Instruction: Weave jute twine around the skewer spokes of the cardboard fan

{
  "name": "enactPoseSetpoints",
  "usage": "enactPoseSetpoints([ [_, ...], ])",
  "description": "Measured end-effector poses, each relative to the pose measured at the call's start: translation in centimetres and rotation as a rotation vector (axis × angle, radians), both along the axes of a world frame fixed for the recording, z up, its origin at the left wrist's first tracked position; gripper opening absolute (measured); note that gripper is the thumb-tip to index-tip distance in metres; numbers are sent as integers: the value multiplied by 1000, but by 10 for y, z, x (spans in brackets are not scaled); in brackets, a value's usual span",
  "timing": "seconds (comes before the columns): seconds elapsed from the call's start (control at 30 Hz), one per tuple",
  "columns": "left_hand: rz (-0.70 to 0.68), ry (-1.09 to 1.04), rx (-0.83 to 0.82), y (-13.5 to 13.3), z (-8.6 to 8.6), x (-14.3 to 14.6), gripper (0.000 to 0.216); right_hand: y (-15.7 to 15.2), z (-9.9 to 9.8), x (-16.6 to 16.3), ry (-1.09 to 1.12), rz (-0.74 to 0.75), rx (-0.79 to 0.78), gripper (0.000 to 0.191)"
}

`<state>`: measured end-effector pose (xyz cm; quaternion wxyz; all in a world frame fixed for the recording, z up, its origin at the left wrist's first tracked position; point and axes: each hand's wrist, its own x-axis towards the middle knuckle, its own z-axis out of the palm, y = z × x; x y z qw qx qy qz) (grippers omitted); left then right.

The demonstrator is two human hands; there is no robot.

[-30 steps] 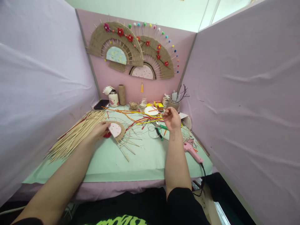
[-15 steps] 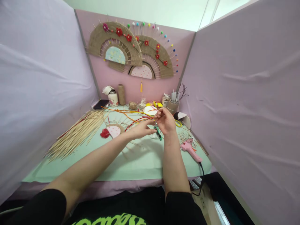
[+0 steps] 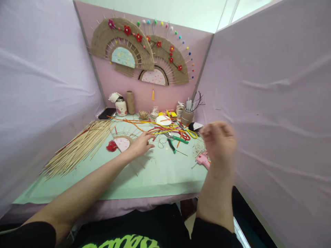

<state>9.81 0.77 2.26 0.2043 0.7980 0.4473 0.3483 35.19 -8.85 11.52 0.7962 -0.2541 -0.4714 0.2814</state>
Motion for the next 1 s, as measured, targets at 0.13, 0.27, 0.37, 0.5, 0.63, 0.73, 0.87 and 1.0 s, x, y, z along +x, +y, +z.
enactPoseSetpoints([
  [0.13, -56, -162, 107, -37, 22, -5, 24, 13, -38, -52, -168, 48, -208, 10],
  [0.27, -21, -147, 224, -67, 42, -12, 23, 17, -62, -81, -135, 194, -279, 12],
  [0.37, -84, -279, 203, -76, 48, -11, 25, 13, -70, -93, -81, 340, -336, 14],
  [0.5, -113, -425, 181, -80, 43, -3, 19, 10, -81, -103, -20, 440, -403, 17],
  [0.63, -116, -459, 218, -83, 33, 0, 7, 8, -90, -110, -42, 462, -447, 18],
  [0.73, -60, -375, 359, -83, 26, -4, 10, 6, -93, -115, -44, 433, -489, 20],
  [0.87, -6, -217, 580, -78, 15, -8, 15, 4, -99, -124, -3, 417, -556, 22],
  [1.0, -10, -172, 653, -75, 3, -8, 15, 3, -103, -129, 32, 421, -600, 23],
])
